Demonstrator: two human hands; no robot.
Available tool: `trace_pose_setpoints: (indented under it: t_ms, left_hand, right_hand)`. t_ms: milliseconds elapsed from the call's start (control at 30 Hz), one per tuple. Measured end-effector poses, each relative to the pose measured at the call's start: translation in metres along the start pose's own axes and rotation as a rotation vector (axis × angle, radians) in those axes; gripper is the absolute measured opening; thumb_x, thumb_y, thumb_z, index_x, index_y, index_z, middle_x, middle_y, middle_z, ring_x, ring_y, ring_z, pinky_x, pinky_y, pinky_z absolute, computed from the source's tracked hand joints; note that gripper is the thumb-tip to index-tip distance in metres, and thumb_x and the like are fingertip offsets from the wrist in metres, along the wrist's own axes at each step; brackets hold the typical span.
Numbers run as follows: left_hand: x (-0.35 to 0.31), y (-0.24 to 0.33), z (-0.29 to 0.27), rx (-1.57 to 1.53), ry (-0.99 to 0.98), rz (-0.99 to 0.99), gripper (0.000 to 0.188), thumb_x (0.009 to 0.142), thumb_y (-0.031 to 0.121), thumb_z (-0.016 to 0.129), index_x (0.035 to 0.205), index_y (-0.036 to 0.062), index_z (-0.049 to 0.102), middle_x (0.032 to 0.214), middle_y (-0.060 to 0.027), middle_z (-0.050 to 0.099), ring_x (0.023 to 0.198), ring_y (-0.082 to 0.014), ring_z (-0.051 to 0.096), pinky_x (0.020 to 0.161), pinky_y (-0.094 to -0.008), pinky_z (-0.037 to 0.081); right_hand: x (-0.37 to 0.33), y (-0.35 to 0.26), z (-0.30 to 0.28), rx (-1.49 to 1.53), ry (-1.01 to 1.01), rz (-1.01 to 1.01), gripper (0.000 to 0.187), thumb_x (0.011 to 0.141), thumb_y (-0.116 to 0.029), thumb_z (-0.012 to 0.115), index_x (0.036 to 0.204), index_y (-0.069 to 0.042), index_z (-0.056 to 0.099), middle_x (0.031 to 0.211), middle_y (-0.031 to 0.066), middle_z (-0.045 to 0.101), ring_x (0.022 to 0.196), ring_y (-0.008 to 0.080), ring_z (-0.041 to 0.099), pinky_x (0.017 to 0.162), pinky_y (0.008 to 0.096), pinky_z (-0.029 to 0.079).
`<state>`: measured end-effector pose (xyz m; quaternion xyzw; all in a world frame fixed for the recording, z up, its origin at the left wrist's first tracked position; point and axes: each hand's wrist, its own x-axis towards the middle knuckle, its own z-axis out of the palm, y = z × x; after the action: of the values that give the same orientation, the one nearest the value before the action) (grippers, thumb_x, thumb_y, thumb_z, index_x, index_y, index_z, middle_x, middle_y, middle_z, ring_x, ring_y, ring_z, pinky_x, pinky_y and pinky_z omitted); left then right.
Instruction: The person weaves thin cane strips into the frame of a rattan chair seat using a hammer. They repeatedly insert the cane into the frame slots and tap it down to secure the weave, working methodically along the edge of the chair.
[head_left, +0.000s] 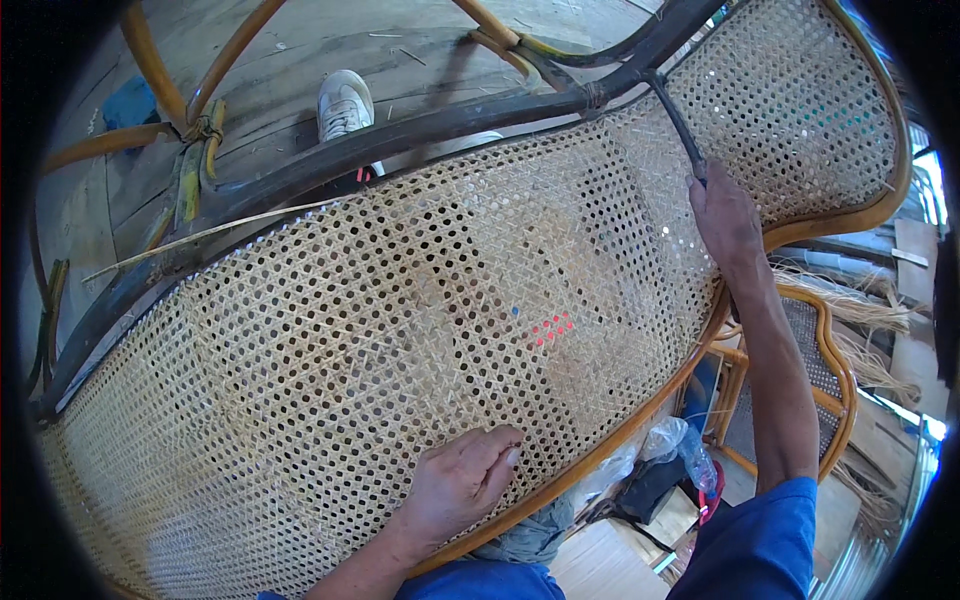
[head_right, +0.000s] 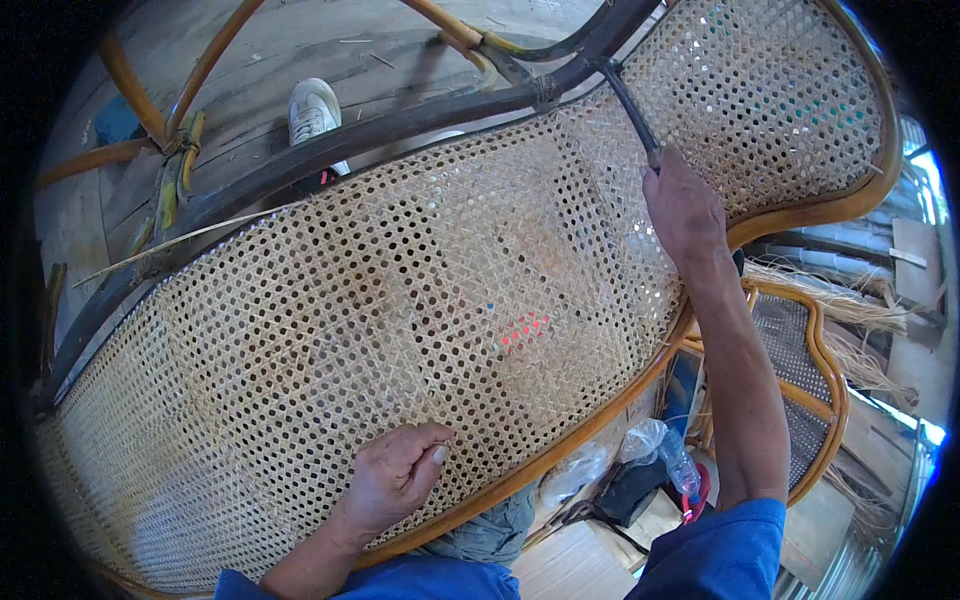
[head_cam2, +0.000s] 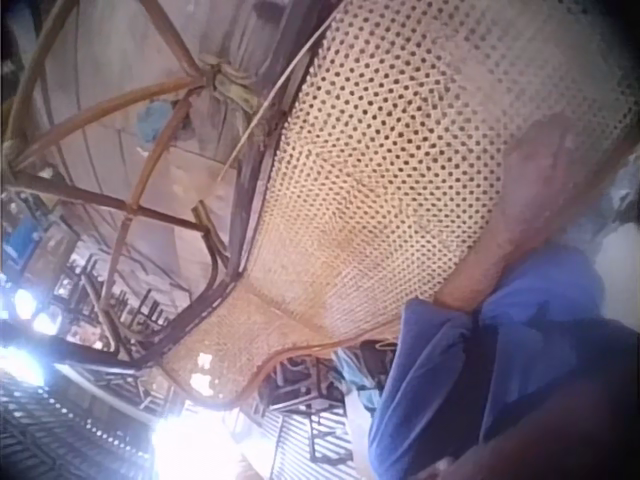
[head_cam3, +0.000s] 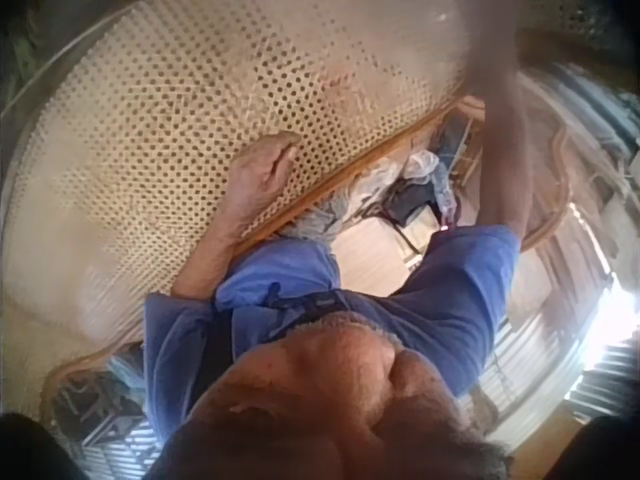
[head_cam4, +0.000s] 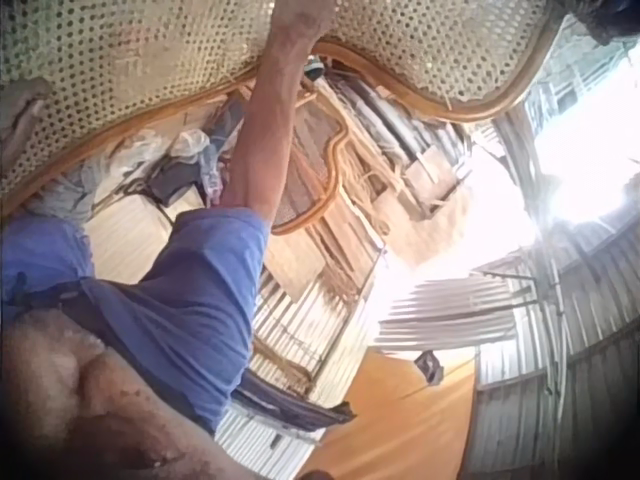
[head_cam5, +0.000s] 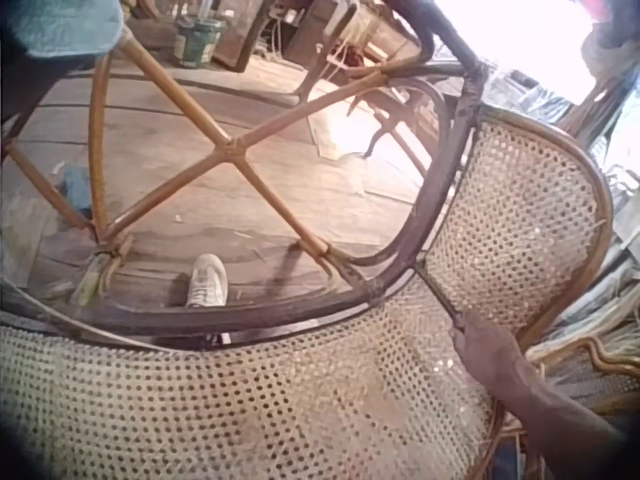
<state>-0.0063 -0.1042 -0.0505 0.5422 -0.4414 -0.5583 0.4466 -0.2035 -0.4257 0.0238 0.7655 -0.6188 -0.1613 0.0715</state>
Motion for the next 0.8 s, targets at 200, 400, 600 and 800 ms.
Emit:
trace_pose_setpoints:
  t_ms: [200, 400, 600, 800]
  left_hand:
    - [0.001, -0.002, 0.0, 0.01, 0.007, 0.011, 0.017, 0.084, 0.002, 0.063, 0.101, 0.0024, 0.065, 0.073, -0.0093, 0.063, 0.061, -0.0195, 0.062, 0.057, -0.0307, 0.051]
    - [0.001, -0.002, 0.001, 0.009, 0.027, 0.03, 0.017, 0.083, 0.002, 0.063, 0.101, 0.0026, 0.065, 0.071, -0.0081, 0.061, 0.058, -0.0186, 0.06, 0.056, -0.0304, 0.05]
    - [0.001, 0.0, 0.001, -0.001, 0.022, 0.021, 0.018, 0.083, 0.001, 0.063, 0.101, 0.003, 0.065, 0.069, -0.0077, 0.06, 0.057, -0.0178, 0.059, 0.055, -0.0299, 0.049]
    - [0.001, -0.004, 0.002, 0.014, 0.044, 0.055, 0.019, 0.083, 0.001, 0.063, 0.102, 0.0032, 0.065, 0.068, -0.0075, 0.059, 0.057, -0.0172, 0.059, 0.055, -0.0295, 0.049]
  right_hand:
    - [-0.011, -0.014, -0.005, 0.074, -0.004, -0.062, 0.032, 0.096, -0.028, 0.049, 0.11, 0.0, 0.05, 0.101, 0.0284, 0.063, 0.096, 0.0454, 0.061, 0.084, 0.0518, 0.048]
    - [-0.008, -0.014, 0.001, 0.006, -0.003, 0.018, 0.032, 0.096, -0.028, 0.048, 0.112, 0.0, 0.049, 0.1, 0.0286, 0.063, 0.097, 0.0458, 0.061, 0.084, 0.0522, 0.048]
    - [-0.002, -0.002, 0.001, 0.018, 0.002, 0.022, 0.032, 0.096, -0.028, 0.049, 0.113, 0.0, 0.048, 0.098, 0.0281, 0.064, 0.095, 0.0455, 0.061, 0.082, 0.0528, 0.048]
    - [-0.015, -0.022, -0.005, 0.028, -0.07, 0.008, 0.032, 0.096, -0.028, 0.048, 0.113, -0.001, 0.049, 0.1, 0.027, 0.064, 0.097, 0.0452, 0.061, 0.083, 0.052, 0.048]
